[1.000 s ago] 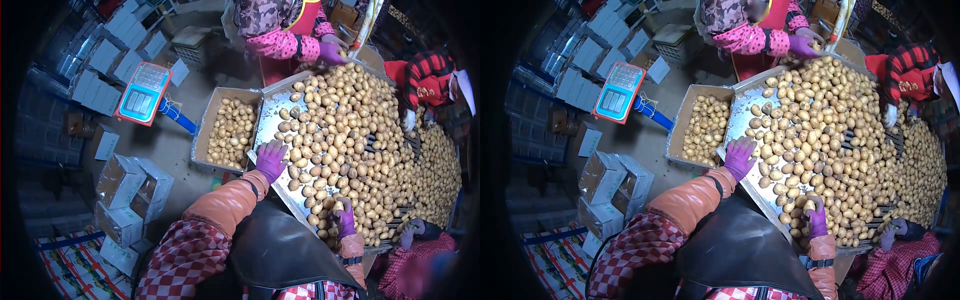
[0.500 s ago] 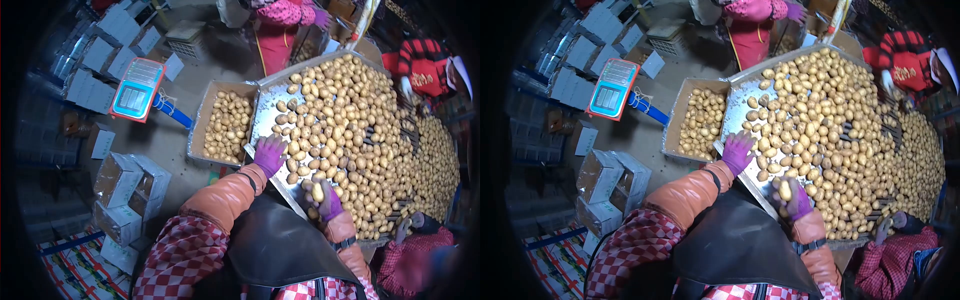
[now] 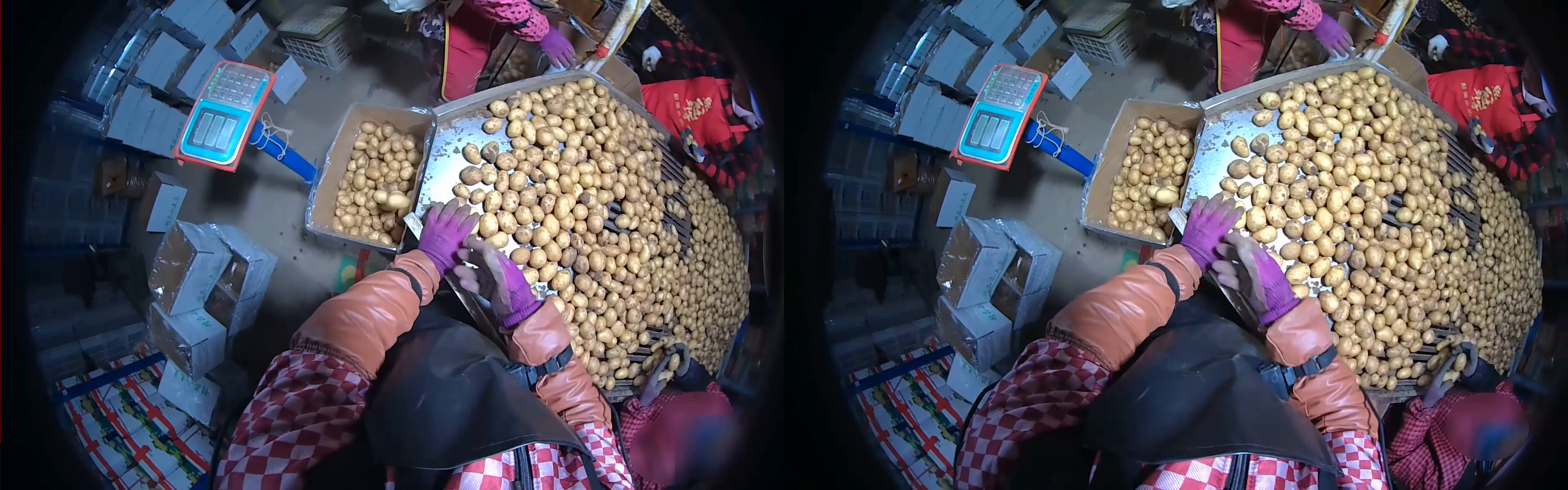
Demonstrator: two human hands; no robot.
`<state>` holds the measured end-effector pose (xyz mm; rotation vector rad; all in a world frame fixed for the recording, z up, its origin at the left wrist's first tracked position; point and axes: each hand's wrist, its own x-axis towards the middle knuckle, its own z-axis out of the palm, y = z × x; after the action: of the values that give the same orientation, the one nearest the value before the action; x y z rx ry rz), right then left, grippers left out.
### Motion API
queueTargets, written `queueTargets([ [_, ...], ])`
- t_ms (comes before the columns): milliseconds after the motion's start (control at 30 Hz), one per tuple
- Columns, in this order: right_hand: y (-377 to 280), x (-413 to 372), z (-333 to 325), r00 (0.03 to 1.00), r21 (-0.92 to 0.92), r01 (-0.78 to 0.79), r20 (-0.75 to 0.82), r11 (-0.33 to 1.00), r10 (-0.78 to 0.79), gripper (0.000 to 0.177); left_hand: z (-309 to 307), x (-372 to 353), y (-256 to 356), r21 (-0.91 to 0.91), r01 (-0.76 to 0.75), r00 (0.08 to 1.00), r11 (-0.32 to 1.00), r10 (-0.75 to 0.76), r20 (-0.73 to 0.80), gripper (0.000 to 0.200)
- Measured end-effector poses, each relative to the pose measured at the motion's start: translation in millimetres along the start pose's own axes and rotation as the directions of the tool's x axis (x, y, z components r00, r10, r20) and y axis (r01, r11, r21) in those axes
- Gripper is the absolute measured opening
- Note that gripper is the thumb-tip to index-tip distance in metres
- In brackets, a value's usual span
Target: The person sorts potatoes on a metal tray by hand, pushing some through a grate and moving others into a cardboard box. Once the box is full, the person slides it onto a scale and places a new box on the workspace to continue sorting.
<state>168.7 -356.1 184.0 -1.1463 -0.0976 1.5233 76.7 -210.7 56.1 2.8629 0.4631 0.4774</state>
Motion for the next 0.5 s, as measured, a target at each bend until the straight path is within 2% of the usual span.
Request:
queueTargets([
  [100,9.8,-20.9,-13.8,0.997,0.126,0.014,-0.080,0.992,-0.004,0.061,-2.6,2.5,7.2,-0.060,0.053,0.999,0.997,-0.053,0.000,0.056],
  [200,22.2,-24.0,-32.2,0.985,0.142,0.105,-0.153,0.984,-0.083,0.058,-14.9,6.7,11.5,-0.107,0.050,0.999,0.993,-0.051,-0.006,0.053],
  [267,21.0,-25.2,-31.1,0.965,0.102,0.102,-0.253,0.989,-0.073,0.054,-19.6,8.1,8.8,-0.147,0.032,0.999,0.989,-0.035,-0.014,0.051],
  [300,19.5,-24.8,-28.1,0.963,0.079,0.111,-0.255,0.991,-0.087,0.055,-17.8,7.8,7.7,-0.123,-0.003,0.996,0.992,-0.008,-0.088,0.052],
  [433,21.9,-15.4,-12.4,0.975,0.028,0.112,-0.196,0.993,-0.104,0.052,-16.3,6.0,4.6,-0.253,-0.029,0.990,0.967,-0.007,-0.140,0.054],
  [500,23.6,-9.4,-1.5,0.985,0.017,0.052,-0.163,0.999,-0.049,0.049,-24.0,2.1,-2.8,-0.350,-0.064,0.981,0.935,-0.005,-0.194,0.051],
])
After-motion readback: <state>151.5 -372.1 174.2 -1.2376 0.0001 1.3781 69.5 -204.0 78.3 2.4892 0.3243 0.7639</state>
